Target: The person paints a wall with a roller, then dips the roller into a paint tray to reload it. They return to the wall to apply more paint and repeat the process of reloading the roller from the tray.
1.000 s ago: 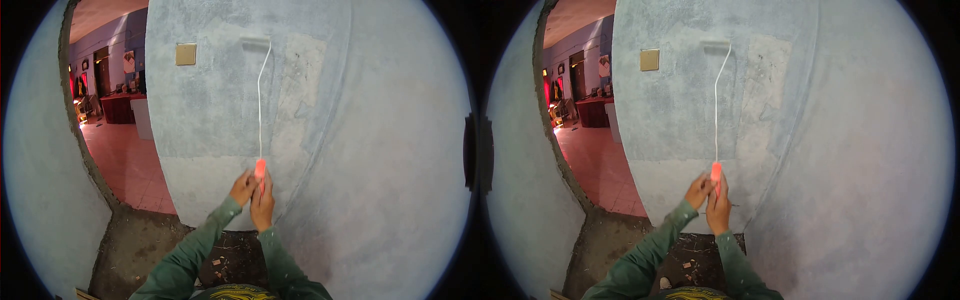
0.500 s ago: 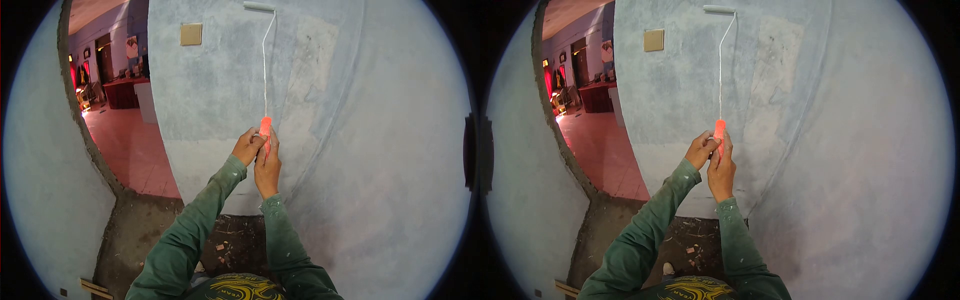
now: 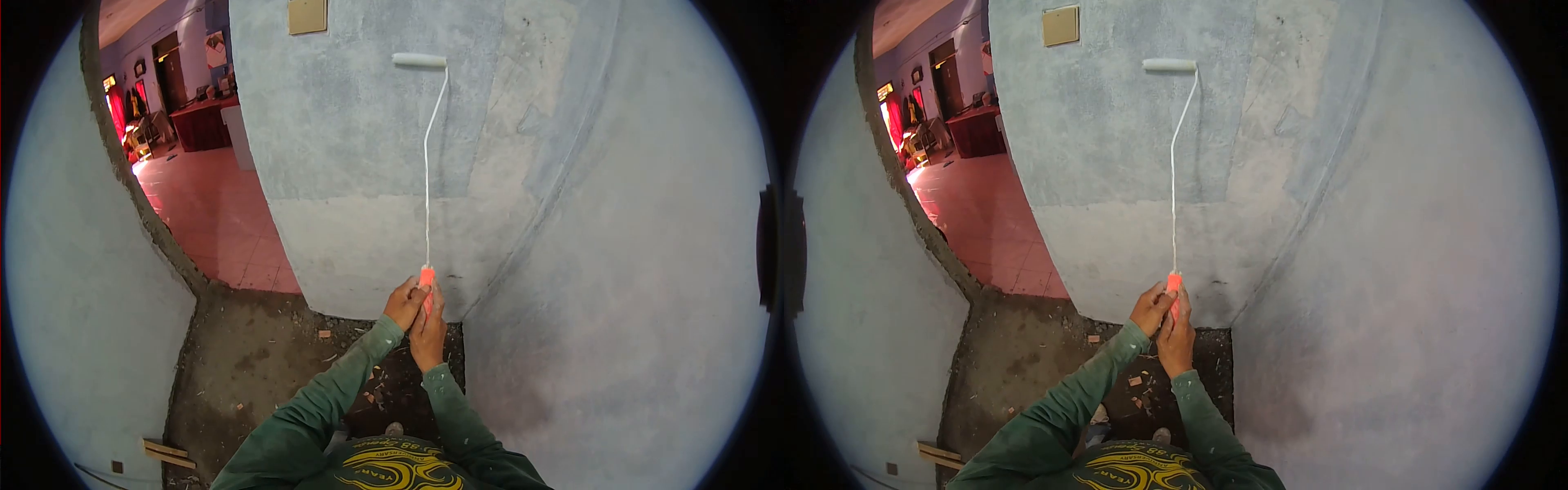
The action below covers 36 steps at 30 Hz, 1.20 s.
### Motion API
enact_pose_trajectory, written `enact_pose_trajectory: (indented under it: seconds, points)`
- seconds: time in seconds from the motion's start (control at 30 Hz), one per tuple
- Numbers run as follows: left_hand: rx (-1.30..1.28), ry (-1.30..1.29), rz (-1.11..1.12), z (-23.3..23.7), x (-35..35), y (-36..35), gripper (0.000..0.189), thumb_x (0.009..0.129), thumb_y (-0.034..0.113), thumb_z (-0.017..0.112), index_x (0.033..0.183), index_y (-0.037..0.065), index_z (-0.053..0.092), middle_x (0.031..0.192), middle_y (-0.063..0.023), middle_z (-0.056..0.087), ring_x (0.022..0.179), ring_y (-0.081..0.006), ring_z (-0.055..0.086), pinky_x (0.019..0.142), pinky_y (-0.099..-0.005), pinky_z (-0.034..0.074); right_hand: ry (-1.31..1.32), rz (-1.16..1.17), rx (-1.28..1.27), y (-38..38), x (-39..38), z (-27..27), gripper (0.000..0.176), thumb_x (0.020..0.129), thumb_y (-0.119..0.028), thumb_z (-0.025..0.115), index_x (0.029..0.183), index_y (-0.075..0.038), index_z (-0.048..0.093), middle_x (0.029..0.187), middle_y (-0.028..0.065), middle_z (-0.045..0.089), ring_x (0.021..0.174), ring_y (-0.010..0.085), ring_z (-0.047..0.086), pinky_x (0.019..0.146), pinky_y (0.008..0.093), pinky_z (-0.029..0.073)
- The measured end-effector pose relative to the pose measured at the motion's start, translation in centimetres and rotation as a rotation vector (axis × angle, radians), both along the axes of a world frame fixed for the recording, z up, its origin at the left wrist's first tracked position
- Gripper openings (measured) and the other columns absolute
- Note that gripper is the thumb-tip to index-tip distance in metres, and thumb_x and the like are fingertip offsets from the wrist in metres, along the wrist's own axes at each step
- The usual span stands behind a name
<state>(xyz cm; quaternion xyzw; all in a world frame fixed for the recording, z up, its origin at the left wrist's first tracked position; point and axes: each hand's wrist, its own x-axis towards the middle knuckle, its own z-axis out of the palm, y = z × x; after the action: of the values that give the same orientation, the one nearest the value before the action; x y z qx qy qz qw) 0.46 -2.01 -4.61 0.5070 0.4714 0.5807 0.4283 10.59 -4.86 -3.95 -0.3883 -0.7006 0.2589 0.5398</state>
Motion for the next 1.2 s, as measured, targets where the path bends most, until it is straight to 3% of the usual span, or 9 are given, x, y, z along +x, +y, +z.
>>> enact_pose_trajectory:
  seconds: [0.23,0.27,0.43,0.5,0.57,0.67,0.77,0.87,1.2]
  points:
    - [0.045,0.015,-0.01,-5.2,1.9,-4.1,0.03,0.094,0.026,0.051,0.114,0.004,0.053,0.079,-0.0026,0.054,0.072,-0.0106,0.049,0.068,-0.0267,0.043,-0.03,0.021,-0.108,-4.1,2.5,-3.7,0.048,0.095,-0.012,0.043,0.141,-0.005,0.029,0.13,0.0261,0.048,0.113,0.0399,0.054,0.091,0.0411,0.046]
    - [-0.042,0.01,-0.087,-5.9,2.0,-5.0,0.033,0.095,0.029,0.05,0.117,0.004,0.052,0.088,-0.0027,0.056,0.081,-0.0104,0.05,0.075,-0.027,0.043,-0.045,0.011,-0.068,-4.8,3.0,-4.1,0.048,0.095,-0.013,0.044,0.14,-0.003,0.03,0.13,0.0252,0.048,0.115,0.038,0.054,0.092,0.0399,0.045]
    - [-0.031,0.017,-0.099,-2.8,2.4,-5.2,0.042,0.096,0.033,0.05,0.127,0.004,0.048,0.099,-0.0025,0.056,0.09,-0.0094,0.05,0.081,-0.027,0.043,-0.036,0.014,-0.034,-4.7,3.5,-3.2,0.05,0.095,-0.017,0.046,0.14,-0.002,0.03,0.133,0.0256,0.046,0.119,0.0375,0.051,0.095,0.0397,0.043]
    - [0.079,0.04,-0.063,0.8,2.0,-3.8,0.038,0.096,0.031,0.05,0.122,0.004,0.05,0.096,-0.0027,0.057,0.088,-0.0093,0.051,0.079,-0.0263,0.044,-0.06,-0.15,0.225,-2.5,2.2,0.4,0.05,0.095,-0.022,0.046,0.139,-0.003,0.031,0.117,0.0221,0.056,0.1,0.0315,0.062,0.083,0.0361,0.049]
    - [0.027,0.0,-0.103,4.7,1.2,-2.7,0.031,0.097,0.028,0.049,0.115,0.003,0.053,0.091,-0.0025,0.058,0.083,-0.0083,0.051,0.075,-0.0245,0.044,0.231,0.117,-0.251,-2.0,1.9,3.8,0.049,0.096,-0.025,0.044,0.138,-0.004,0.032,0.09,0.0124,0.061,0.069,0.018,0.059,0.062,0.0287,0.048]
    - [-0.051,-0.071,-0.172,8.5,0.3,-1.2,0.026,0.096,0.026,0.049,0.109,0.004,0.054,0.086,-0.002,0.058,0.078,-0.0072,0.052,0.07,-0.0234,0.045,0.263,0.126,-0.161,0.3,0.9,6.3,0.049,0.096,-0.028,0.043,0.138,-0.006,0.033,0.073,0.004,0.054,0.054,0.008,0.046,0.049,0.0243,0.038]
    - [0.158,0.007,-0.077,8.4,0.2,1.5,0.022,0.094,0.024,0.052,0.099,0.004,0.054,0.072,-0.0015,0.055,0.063,-0.0085,0.052,0.06,-0.0254,0.044,0.213,0.03,0.048,2.0,0.2,7.6,0.048,0.096,-0.027,0.043,0.138,-0.007,0.033,0.073,0.0039,0.054,0.053,0.0085,0.046,0.049,0.0244,0.038]
    - [0.183,0.008,-0.051,8.0,0.0,2.4,0.021,0.094,0.023,0.052,0.1,0.003,0.055,0.073,-0.0024,0.056,0.063,-0.009,0.053,0.06,-0.0254,0.044,0.25,0.09,-0.23,2.5,0.0,7.9,0.046,0.097,-0.028,0.042,0.138,-0.009,0.033,0.075,0.0041,0.055,0.056,0.0091,0.047,0.051,0.0253,0.04]
    - [-0.034,-0.023,-0.111,1.2,0.0,1.2,0.024,0.097,0.022,0.049,0.11,0.003,0.054,0.082,-0.0021,0.059,0.072,-0.0078,0.054,0.064,-0.0234,0.045,0.143,0.041,-0.293,2.2,0.4,0.3,0.047,0.099,-0.032,0.039,0.138,-0.008,0.031,0.078,0.0051,0.056,0.059,0.0098,0.049,0.053,0.026,0.041]
